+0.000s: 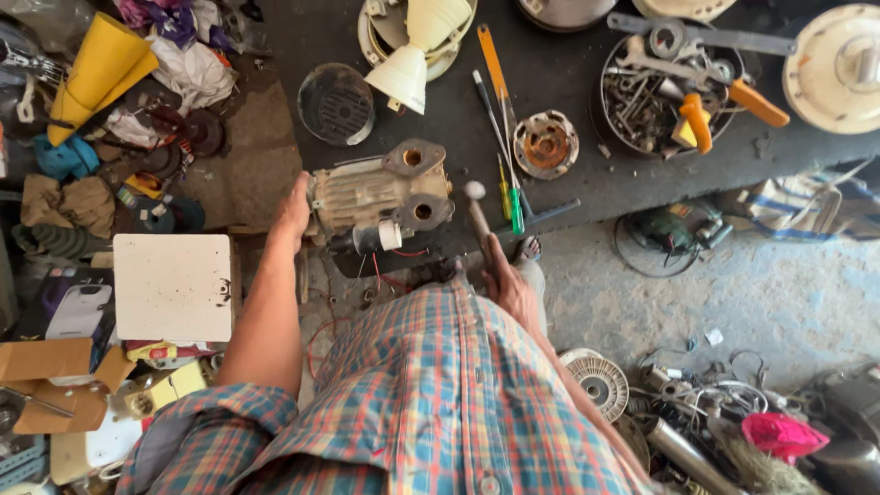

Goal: The person cleans a circular metal component with a brush and then uses a hammer to tap a motor housing on a cluttered workbench. The person handles the parts and tools directly without visible secondary actions.

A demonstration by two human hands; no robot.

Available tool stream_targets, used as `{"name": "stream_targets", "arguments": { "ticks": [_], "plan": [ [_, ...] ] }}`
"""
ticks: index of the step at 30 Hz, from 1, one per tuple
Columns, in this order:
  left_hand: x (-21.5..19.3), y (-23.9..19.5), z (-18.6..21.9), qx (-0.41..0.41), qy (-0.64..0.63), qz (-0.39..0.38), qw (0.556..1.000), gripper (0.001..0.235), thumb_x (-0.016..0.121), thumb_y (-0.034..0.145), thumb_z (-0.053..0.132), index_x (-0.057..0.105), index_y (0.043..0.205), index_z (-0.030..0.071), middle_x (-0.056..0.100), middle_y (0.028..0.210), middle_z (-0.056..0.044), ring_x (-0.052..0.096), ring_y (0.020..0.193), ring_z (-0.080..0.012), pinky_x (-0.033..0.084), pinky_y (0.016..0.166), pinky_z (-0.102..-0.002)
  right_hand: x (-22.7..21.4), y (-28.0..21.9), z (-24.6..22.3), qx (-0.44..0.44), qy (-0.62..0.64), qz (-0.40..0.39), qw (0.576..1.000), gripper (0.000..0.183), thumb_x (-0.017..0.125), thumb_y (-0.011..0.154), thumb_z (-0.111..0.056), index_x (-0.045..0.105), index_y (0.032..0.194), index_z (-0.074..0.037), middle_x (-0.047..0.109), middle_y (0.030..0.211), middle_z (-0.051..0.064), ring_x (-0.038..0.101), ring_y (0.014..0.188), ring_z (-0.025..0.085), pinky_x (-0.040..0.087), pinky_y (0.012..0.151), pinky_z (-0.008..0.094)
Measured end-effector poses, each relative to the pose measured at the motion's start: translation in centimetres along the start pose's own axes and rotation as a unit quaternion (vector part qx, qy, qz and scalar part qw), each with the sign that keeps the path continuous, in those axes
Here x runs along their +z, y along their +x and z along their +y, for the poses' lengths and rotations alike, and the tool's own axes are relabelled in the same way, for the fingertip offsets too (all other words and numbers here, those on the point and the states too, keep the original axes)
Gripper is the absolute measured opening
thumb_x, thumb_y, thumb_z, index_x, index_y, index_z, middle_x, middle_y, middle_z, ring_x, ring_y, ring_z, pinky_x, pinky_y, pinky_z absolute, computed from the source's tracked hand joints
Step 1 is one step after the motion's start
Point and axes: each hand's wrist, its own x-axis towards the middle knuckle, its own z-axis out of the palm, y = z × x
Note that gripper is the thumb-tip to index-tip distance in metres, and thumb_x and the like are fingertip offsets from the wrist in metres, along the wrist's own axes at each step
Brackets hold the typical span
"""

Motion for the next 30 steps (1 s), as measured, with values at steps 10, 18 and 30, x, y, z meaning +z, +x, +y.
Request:
{"name": "stream_targets", "arguments": {
  "ticks": [10,18,30],
  "plan": [
    [2.4,-1.3,-5.9,0.263,-0.096,0.087,0.956,0.055,0.040,0.106,0.045,0.065,0.128,0.002,0.070,0.125,-0.017,0.063,0.118,-0.0305,0.045,0.104,-0.038,-1.7,-0.2,-2.8,-0.009,0.054,0.011,0.998,0.068,0.060,0.100,-0.016,0.032,0.161,-0.021,0.072,0.110,0.027,0.073,0.090,0.042,0.056,0.072,0.048],
    [3.3,-2.8,-7.5,0.213,-0.310,-0.007,0.927,0.065,0.045,0.101,0.033,0.031,0.162,0.015,0.035,0.165,-0.003,0.038,0.147,-0.0215,0.035,0.118,-0.037,-1.3,0.2,-1.3,-0.011,0.039,0.039,0.998,0.068,0.057,0.103,-0.019,0.027,0.164,-0.022,0.073,0.100,0.023,0.073,0.077,0.039,0.054,0.067,0.048],
    [1.4,-3.9,-6.7,0.094,-0.474,-0.098,0.870,0.081,0.046,0.087,-0.005,0.038,0.162,0.026,0.047,0.161,-0.001,0.054,0.125,-0.0194,0.044,0.100,-0.034,-1.8,0.5,-0.9,-0.034,0.091,0.059,0.994,0.069,0.055,0.103,-0.015,0.026,0.165,-0.018,0.071,0.109,0.031,0.071,0.087,0.044,0.055,0.073,0.053]
  ]
}}
